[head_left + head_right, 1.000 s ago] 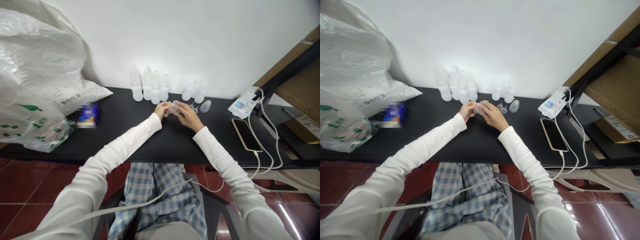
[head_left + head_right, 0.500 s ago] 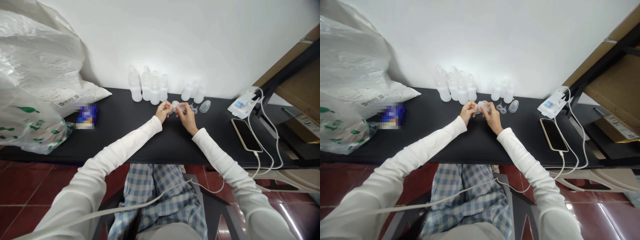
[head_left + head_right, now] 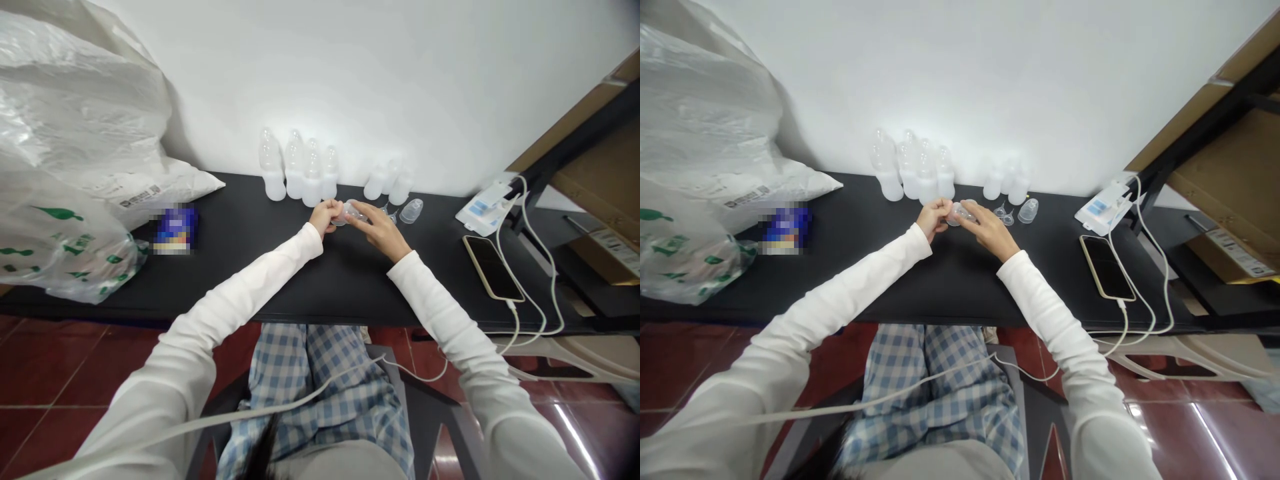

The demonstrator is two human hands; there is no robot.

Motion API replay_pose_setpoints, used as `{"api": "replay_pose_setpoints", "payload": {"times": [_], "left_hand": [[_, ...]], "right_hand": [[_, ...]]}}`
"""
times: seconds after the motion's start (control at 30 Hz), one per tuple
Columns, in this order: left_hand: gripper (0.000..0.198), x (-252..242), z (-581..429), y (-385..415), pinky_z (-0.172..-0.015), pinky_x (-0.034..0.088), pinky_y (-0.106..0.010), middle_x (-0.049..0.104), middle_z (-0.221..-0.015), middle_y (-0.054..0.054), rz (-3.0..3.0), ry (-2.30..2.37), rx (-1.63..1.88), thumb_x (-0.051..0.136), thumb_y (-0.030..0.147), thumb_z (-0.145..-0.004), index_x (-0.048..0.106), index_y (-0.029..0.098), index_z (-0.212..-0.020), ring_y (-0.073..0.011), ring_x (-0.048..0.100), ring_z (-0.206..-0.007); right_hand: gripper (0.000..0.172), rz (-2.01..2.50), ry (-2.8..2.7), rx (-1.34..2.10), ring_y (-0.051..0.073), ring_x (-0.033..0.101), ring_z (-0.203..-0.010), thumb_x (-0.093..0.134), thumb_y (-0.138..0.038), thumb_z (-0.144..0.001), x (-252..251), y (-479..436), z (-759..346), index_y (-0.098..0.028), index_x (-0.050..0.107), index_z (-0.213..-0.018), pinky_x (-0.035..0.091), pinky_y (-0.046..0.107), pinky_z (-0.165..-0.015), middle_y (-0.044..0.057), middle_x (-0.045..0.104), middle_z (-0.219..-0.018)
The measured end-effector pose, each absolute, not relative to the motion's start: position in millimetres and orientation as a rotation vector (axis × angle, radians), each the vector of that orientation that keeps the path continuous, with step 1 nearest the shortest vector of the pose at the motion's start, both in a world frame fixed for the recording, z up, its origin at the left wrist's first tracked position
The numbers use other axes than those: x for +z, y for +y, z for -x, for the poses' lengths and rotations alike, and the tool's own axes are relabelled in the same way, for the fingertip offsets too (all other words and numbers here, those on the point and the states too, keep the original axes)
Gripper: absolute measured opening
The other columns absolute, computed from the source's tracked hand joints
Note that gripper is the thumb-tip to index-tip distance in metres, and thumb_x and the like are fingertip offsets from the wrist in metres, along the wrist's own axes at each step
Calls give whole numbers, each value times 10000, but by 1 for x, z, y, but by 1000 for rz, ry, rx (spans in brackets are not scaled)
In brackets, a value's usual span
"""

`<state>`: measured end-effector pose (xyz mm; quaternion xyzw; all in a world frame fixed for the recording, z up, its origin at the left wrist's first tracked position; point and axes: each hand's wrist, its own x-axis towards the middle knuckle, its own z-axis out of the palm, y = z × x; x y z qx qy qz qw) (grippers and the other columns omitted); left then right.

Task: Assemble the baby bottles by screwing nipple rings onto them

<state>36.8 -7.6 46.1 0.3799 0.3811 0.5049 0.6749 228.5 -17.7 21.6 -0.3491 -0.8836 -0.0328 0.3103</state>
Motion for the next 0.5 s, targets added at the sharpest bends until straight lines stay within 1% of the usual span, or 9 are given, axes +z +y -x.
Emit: {"api": "replay_pose_setpoints", "payload": {"times": [0.07,0.13,0.2,0.23,0.27,0.33,0.4,0.43,0.5], "left_hand": [[325,45,-36,-8,-349,165,-139,402,-530,57,-896,848,1187,721,191,-837,482,158,-618,-30,361,-427],[292,42,-37,-9,-348,236,-148,454,-549,51,-930,856,1247,730,206,-840,517,162,-646,-40,394,-439],[260,38,-40,-11,-366,314,-152,508,-584,47,-969,866,1291,758,216,-820,544,167,-680,-46,430,-465],[255,36,-41,-12,-382,349,-149,525,-601,46,-995,860,1308,779,219,-801,554,170,-692,-49,454,-488],[258,34,-43,-13,-401,379,-145,536,-617,47,-1024,847,1321,800,224,-779,561,172,-700,-54,479,-518],[263,31,-44,-14,-436,420,-137,555,-644,43,-1072,816,1328,830,237,-745,576,175,-715,-66,527,-584],[260,30,-44,-14,-442,428,-136,574,-660,36,-1085,820,1317,840,236,-731,587,174,-731,-76,547,-615],[256,31,-44,-14,-435,421,-136,577,-659,34,-1079,835,1307,839,226,-730,588,172,-732,-77,547,-613],[238,32,-43,-13,-411,397,-138,563,-639,36,-1063,857,1299,820,187,-739,583,169,-722,-75,532,-587]], "right_hand": [[360,943,-2278,-120,258,594,-1306,410,-264,-1029,22,-22,-222,-308,651,-1293,545,509,-1046,96,620,-1424],[327,943,-2199,-116,272,596,-1296,460,-343,-1018,21,-24,-213,-261,627,-1287,535,508,-1061,130,623,-1398],[401,962,-2071,-60,281,600,-1280,483,-435,-1005,18,-25,-206,-201,561,-1322,527,497,-1066,174,617,-1364],[446,995,-1993,-21,279,619,-1243,473,-477,-1003,16,-25,-203,-178,531,-1329,539,481,-1042,185,624,-1326],[469,1044,-1922,29,269,652,-1170,451,-516,-1006,14,-24,-202,-169,519,-1313,561,457,-994,180,648,-1257],[468,1157,-1827,149,231,698,-919,399,-577,-1010,9,-22,-202,-184,544,-1219,596,405,-850,115,698,-1019],[475,1228,-1804,255,192,648,-684,410,-634,-989,6,-20,-204,-207,566,-1127,589,362,-715,34,668,-794],[489,1239,-1805,281,179,612,-622,439,-658,-969,5,-20,-205,-209,568,-1116,578,349,-674,13,650,-748],[539,1228,-1819,265,175,595,-617,497,-680,-935,4,-18,-206,-198,562,-1168,571,348,-662,25,666,-797]]}}
